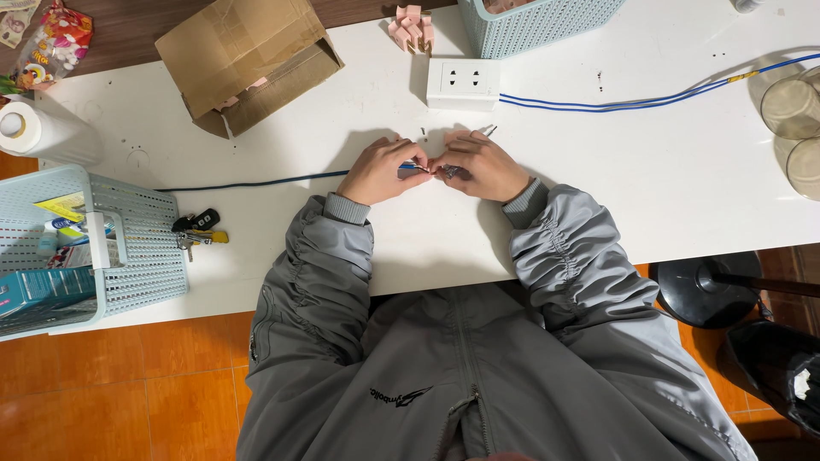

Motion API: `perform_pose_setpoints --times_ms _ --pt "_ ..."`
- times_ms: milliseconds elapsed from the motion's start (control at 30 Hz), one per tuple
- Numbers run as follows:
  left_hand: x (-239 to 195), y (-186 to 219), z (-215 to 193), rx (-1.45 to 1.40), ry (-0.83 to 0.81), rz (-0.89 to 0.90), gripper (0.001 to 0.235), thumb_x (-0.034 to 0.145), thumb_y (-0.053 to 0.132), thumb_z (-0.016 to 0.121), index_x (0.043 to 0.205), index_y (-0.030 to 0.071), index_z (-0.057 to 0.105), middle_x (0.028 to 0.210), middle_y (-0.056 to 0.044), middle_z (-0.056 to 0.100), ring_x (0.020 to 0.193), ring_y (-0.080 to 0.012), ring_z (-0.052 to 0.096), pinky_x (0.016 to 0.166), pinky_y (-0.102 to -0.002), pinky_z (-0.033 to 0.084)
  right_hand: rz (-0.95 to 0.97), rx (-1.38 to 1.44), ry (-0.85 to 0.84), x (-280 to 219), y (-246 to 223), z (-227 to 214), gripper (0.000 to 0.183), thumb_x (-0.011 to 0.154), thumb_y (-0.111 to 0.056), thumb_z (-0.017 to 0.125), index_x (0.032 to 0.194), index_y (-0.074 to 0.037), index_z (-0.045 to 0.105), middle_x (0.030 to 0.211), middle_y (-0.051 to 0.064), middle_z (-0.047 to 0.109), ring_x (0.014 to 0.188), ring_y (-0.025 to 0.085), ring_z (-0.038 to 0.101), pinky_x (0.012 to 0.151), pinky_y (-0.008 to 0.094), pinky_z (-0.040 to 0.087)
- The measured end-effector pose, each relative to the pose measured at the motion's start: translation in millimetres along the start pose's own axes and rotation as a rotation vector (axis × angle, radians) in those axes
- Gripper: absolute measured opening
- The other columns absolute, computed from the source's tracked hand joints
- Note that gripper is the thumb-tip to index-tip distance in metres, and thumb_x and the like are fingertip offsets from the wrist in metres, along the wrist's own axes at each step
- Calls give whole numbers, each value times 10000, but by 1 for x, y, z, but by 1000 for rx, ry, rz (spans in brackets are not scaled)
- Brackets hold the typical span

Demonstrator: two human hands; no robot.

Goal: Assembling an electrical plug by connecting wires and tightening screws with a screwdriver

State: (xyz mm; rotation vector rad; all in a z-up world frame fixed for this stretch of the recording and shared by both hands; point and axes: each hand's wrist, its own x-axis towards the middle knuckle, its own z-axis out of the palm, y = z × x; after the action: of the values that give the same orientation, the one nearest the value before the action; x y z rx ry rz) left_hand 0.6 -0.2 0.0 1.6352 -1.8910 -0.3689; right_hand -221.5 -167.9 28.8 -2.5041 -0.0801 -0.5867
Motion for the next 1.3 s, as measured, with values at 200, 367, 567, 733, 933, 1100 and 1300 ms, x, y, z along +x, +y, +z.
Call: perform_pose_setpoints --times_ms 200,367,567,733,933,1100,1300 --pt "0 1 0 -1 -4 -2 210 1041 289 870 1143 253 690 1050 15 777 1053 -248 808 932 -419 558 21 -20 9 -3 4 3 208 1036 -270 898 1160 -117 830 939 86 777 969 316 778 887 396 494" --pt "1 2 -1 13 -3 2 205 1032 280 873 1140 257 700 1043 20 786 1046 -244 810 937 -420 557 23 -59 4 -5 10 7 198 1062 -282 874 1131 -108 810 927 80 768 957 306 777 887 390 496" --pt "2 3 -1 38 11 9 209 1031 293 879 1138 247 705 1033 -1 789 1028 -262 805 927 -437 554 10 -20 -11 0 2 0 152 1066 -250 863 1143 -123 831 945 99 781 966 334 775 889 410 499" --pt "1 1 1 100 95 89 244 1015 324 897 1155 249 712 1014 27 774 988 -212 763 913 -398 487 46 -45 20 -4 8 5 333 1006 -327 933 1174 -81 786 941 144 785 955 357 783 885 420 509" --pt "-1 -5 1 133 91 103 339 1013 401 907 1245 244 715 1073 15 758 1064 -231 725 949 -427 472 94 -131 -27 -7 16 4 412 990 -394 934 1202 -63 809 973 175 824 976 358 793 892 418 475" --pt "1 -7 0 138 67 92 170 1115 327 785 1239 251 697 1004 36 722 1034 -212 694 952 -421 462 89 -166 -16 -8 19 8 403 994 -422 920 1203 -91 821 960 138 828 961 327 796 882 398 478" --pt "2 -10 4 152 59 90 76 1198 285 672 1262 243 673 956 20 733 986 -222 688 944 -419 470 80 -175 14 -11 26 14 397 990 -455 918 1190 -125 825 954 105 830 930 310 792 870 396 494"
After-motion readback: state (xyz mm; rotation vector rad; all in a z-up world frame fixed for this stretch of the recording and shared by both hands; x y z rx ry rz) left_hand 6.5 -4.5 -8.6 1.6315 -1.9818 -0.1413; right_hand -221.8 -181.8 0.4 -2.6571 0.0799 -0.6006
